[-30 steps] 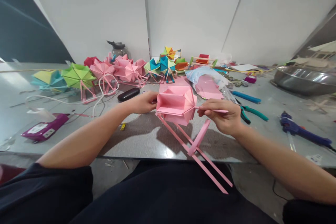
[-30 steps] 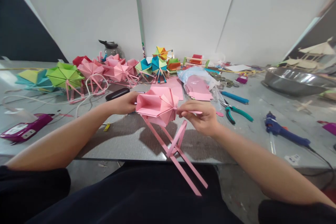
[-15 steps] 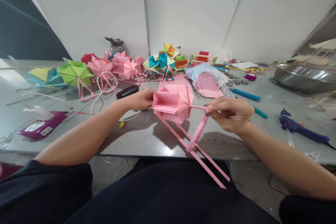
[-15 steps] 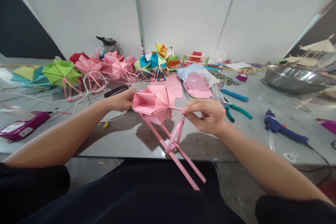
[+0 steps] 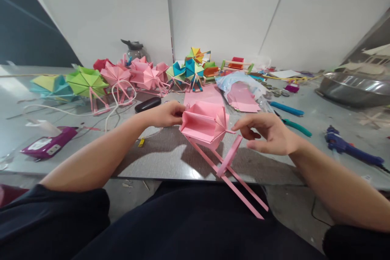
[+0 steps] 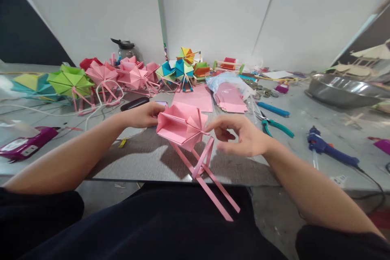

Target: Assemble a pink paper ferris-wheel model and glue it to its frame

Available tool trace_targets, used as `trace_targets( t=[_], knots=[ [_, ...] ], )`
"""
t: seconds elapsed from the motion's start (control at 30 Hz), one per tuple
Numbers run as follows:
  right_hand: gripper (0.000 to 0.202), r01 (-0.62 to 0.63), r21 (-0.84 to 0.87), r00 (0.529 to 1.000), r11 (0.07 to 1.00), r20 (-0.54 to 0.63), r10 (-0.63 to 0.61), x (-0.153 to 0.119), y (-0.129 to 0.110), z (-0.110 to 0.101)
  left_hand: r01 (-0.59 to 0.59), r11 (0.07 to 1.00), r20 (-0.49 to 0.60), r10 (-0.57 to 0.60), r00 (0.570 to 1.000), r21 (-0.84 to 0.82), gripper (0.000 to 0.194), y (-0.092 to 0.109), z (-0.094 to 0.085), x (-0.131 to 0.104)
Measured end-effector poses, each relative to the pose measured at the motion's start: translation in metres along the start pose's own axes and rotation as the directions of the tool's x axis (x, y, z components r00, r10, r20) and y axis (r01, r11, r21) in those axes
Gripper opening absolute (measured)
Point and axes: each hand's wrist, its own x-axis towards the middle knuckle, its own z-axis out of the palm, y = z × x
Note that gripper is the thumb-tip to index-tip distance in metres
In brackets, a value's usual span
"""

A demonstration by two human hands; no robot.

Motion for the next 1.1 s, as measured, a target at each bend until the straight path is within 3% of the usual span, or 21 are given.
trace_targets(
  t=[0.13,0.4,0.53,0.73,0.93,1.1],
  knots=[
    [0.020,-0.018,-0.004,0.996,1.000,0.084,0.018,0.001,-0.002,0.007,0.001,1.000,-0.011,-0.001,1.000,-0.002,0.020,0.001,-0.002,0.000],
    [0.013,-0.086,0.011,0.995,0.996,0.058,0.085,0.003,-0.004,0.011,-0.048,0.999,0.040,0.047,0.998,0.011,0.023,0.004,0.002,0.000],
    [0.025,-0.176,0.008,0.983,0.984,-0.045,0.176,0.003,-0.005,0.014,-0.009,1.000,0.019,0.009,1.000,-0.004,0.026,0.003,0.003,-0.001],
    [0.047,-0.250,-0.178,0.949,0.952,-0.240,0.204,0.008,0.001,0.016,0.051,0.999,-0.012,-0.051,0.999,-0.017,0.030,0.006,-0.001,0.001],
    [0.039,-0.312,-0.105,0.907,0.944,-0.330,0.263,0.011,0.008,0.015,0.052,0.997,-0.111,-0.058,0.992,-0.050,0.042,0.007,-0.003,0.003],
    [0.033,-0.299,-0.250,0.896,0.921,-0.407,0.180,0.011,0.016,0.009,0.069,0.995,-0.152,-0.080,0.985,-0.072,0.036,0.008,0.002,0.005]
  ],
)
